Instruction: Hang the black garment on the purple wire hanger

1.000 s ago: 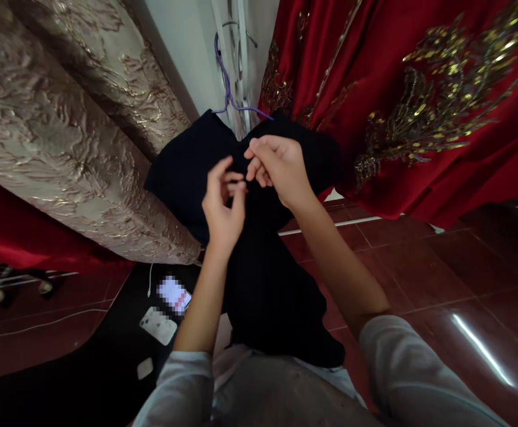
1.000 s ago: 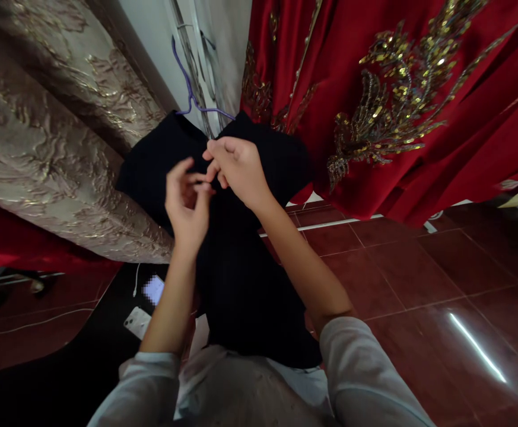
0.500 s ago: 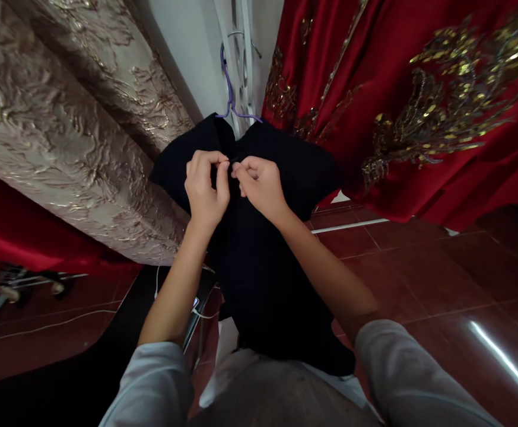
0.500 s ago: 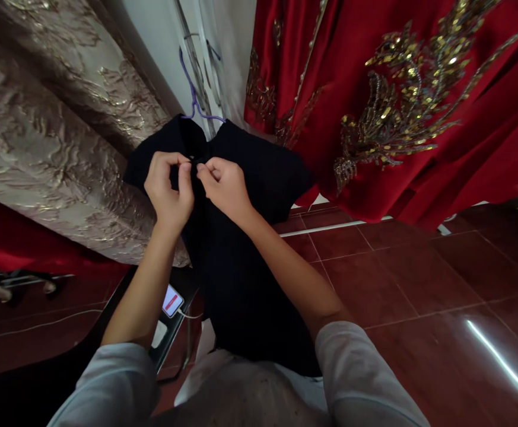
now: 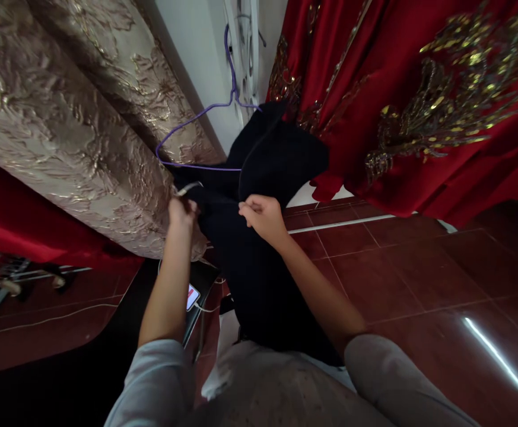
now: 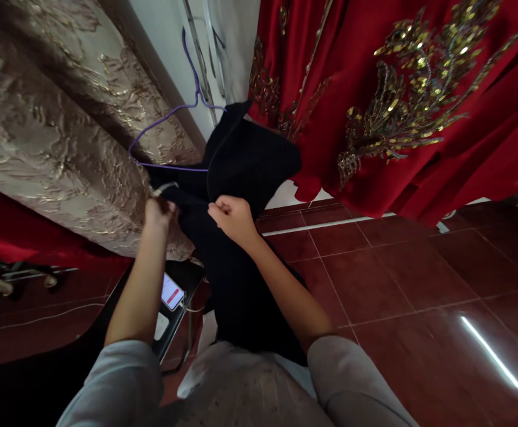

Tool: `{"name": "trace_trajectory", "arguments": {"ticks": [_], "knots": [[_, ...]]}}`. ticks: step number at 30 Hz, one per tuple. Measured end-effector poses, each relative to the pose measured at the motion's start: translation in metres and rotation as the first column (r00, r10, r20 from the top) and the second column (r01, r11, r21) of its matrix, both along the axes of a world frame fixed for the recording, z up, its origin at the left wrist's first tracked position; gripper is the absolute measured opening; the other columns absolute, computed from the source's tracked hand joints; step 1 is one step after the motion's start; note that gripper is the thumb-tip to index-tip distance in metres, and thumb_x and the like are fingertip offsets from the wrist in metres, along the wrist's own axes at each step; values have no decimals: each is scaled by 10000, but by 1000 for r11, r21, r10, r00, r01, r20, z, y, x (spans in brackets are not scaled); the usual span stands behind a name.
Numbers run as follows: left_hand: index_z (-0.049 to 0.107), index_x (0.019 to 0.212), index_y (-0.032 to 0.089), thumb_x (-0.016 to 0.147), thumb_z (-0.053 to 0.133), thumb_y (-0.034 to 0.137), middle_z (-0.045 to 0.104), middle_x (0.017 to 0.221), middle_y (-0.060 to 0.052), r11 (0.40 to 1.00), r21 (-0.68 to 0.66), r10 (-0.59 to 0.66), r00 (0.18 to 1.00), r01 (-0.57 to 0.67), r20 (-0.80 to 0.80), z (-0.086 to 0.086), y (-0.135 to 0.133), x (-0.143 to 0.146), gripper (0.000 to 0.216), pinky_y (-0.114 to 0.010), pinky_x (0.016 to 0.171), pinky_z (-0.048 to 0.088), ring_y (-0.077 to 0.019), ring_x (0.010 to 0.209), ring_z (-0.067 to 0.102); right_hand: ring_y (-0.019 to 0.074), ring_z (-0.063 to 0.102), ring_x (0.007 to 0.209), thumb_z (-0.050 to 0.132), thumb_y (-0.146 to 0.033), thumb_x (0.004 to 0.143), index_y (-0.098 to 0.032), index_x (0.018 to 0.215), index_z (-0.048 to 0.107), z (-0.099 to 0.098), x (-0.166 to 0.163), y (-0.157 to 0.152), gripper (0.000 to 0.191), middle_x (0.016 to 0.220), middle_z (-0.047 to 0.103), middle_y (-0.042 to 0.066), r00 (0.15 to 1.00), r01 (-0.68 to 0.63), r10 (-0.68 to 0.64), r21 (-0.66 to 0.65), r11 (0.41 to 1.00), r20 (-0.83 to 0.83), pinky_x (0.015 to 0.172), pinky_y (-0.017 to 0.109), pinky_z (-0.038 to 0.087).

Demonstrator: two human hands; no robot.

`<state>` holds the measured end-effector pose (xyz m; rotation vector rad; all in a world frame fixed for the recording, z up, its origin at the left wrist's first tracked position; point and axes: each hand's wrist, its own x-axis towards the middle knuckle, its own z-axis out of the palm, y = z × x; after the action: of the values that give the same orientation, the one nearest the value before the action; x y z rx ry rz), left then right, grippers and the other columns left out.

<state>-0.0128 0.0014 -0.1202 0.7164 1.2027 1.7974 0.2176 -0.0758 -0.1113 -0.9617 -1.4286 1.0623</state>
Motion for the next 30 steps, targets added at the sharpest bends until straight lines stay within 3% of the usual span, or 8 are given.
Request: {"name": "trace_trajectory", "arguments": {"ticks": [4,8,11,14,18,23,26,30], "knots": [[587,757,147,865,702,222,625,711,-21,978,-115,-166,984,172,56,-32,-21,37,175,-231,585,471,-128,587,587,113,459,497,666,-480,864,-213,705,601,-37,26,-34,317,543,505,-27,951,199,-245,-229,953,-191,513,269,358],[691,857,182,865,762,341,656,851,-35,900,55,-417,890,433,-182,0,-49,71,175,-242,700,511,-146,744,632,180,619,834,780,-466,794,-221,1001,651,-53,43,-56,346,923,673,48,914,393,-399,-85,916,-70,765,324,513],[734,933,219,941,708,364,662,937,-67,771,143,-421,665,620,-616,40,-76,99,148,-325,872,531,-206,912,646,241,595,1171,813,-436,768,-231,1259,609,-34,36,-53,570,1283,641,97,971,217,-224,85,972,80,1031,395,476],[736,1006,232,988,650,369,645,1147,-96,742,204,-221,520,638,-825,59,-93,110,163,-410,1088,456,-257,1165,598,194,632,949,634,-372,899,-200,1009,657,-7,26,-43,206,995,686,48,998,-48,45,51,998,54,872,335,515],[731,1040,218,995,624,457,702,1067,-104,642,10,-486,417,767,-768,41,-86,81,265,-406,1051,502,-276,1097,661,118,514,625,613,-254,796,-187,698,536,26,26,-24,142,672,545,-12,984,-158,145,-128,979,-108,564,239,423],[740,757,201,727,910,255,711,780,-53,562,-246,-659,248,790,-710,20,-62,26,180,-421,1029,525,-264,880,716,122,580,651,680,-92,684,-173,756,578,55,29,21,149,730,601,-10,960,-270,258,-114,956,-114,597,247,504],[769,804,186,743,896,212,740,843,-57,590,-278,-678,279,758,-680,25,-60,10,143,-363,921,563,-241,856,708,164,657,814,715,-79,712,-172,832,640,61,25,52,169,845,671,8,979,-206,205,81,975,23,787,324,589],[785,801,153,892,782,266,737,833,-70,698,-191,-657,512,690,-554,28,-67,9,145,-264,728,559,-193,742,685,244,619,1248,750,-221,830,-197,1132,702,50,17,87,307,1197,706,61,983,-127,78,300,946,168,1121,446,494]]}}
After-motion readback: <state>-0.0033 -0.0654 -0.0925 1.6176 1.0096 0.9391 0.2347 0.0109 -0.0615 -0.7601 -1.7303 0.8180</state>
